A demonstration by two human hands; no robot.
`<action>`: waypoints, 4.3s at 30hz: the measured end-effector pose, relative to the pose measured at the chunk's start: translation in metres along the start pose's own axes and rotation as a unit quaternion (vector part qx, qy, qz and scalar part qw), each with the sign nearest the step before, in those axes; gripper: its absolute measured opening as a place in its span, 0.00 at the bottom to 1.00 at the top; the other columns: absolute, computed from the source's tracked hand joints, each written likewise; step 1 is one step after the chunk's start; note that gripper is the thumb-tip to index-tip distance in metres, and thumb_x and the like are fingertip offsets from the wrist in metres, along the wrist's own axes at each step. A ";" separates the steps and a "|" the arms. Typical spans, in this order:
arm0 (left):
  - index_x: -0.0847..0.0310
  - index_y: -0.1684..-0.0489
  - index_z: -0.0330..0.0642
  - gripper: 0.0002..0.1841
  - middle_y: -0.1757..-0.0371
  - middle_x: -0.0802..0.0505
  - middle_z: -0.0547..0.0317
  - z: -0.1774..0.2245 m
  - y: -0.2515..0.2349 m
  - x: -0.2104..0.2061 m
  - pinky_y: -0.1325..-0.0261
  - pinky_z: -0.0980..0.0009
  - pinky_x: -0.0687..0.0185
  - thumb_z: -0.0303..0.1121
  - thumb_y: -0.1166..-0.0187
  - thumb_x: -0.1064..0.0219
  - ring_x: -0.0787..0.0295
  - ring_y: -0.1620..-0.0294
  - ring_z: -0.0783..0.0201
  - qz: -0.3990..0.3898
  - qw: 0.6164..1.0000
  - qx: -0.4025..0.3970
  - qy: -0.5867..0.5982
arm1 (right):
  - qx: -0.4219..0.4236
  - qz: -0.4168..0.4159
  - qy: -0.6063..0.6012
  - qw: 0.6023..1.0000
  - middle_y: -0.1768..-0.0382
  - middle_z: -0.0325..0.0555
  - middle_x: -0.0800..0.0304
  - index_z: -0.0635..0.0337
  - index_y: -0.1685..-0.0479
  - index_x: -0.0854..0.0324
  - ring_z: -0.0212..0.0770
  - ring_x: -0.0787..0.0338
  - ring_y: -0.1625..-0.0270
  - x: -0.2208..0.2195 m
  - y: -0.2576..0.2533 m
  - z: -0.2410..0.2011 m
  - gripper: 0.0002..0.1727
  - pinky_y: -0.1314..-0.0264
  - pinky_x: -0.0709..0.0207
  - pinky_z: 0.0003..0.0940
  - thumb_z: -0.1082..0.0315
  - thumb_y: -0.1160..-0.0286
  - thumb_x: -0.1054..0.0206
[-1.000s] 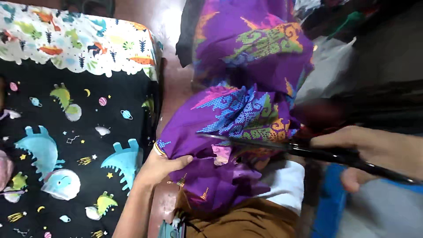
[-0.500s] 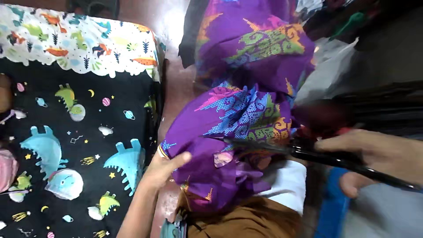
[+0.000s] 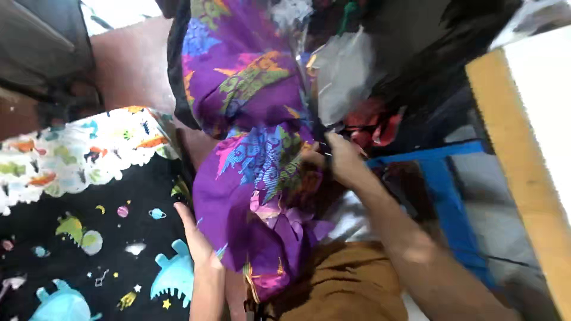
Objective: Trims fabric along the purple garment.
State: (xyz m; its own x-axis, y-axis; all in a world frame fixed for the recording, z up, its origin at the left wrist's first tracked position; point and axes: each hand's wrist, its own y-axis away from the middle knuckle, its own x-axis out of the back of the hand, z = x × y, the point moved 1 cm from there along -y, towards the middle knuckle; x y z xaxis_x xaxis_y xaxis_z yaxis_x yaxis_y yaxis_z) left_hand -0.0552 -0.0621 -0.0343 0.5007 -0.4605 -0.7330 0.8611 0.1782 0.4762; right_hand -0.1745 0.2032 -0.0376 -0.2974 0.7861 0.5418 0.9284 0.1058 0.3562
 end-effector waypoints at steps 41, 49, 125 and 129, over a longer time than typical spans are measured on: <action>0.25 0.34 0.39 0.17 0.52 0.07 0.52 -0.097 0.075 -0.042 0.46 0.61 0.08 0.40 0.07 0.49 0.06 0.50 0.62 0.181 0.948 0.072 -0.251 | 0.024 0.054 0.032 0.998 0.77 0.33 0.21 0.56 0.63 0.18 0.25 0.22 0.76 0.077 0.149 0.056 0.33 0.74 0.24 0.27 0.30 0.30 0.35; 0.28 0.37 0.37 0.13 0.53 0.07 0.51 -0.095 0.079 -0.033 0.46 0.60 0.07 0.30 0.15 0.41 0.06 0.51 0.61 0.135 0.956 0.062 -0.253 | -0.091 -0.221 -0.005 0.971 0.76 0.44 0.17 0.62 0.60 0.15 0.38 0.18 0.73 0.081 0.256 0.081 0.43 0.72 0.24 0.41 0.24 0.45 0.30; 0.27 0.38 0.40 0.13 0.55 0.06 0.64 -0.069 0.074 -0.030 0.44 0.69 0.08 0.37 0.08 0.48 0.06 0.51 0.72 0.207 0.910 -0.127 -0.335 | -0.065 -0.304 -0.147 0.939 0.80 0.26 0.22 0.51 0.68 0.17 0.18 0.25 0.78 0.026 0.213 0.073 0.38 0.78 0.32 0.19 0.21 0.47 0.32; 0.27 0.38 0.39 0.12 0.57 0.06 0.65 -0.063 0.075 -0.025 0.46 0.69 0.07 0.36 0.08 0.48 0.06 0.53 0.72 0.217 0.909 -0.156 -0.319 | -0.047 -0.328 -0.137 0.934 0.81 0.26 0.24 0.52 0.69 0.17 0.18 0.27 0.78 0.027 0.197 0.064 0.39 0.78 0.33 0.19 0.21 0.46 0.32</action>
State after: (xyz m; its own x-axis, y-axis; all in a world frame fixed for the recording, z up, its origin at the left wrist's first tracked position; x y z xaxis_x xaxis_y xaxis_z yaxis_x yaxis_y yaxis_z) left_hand 0.0024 0.0169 -0.0112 0.7325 -0.6801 -0.0302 0.6271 0.6567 0.4189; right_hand 0.0144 0.2842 -0.0020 -0.7149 0.6987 -0.0265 0.5396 0.5755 0.6145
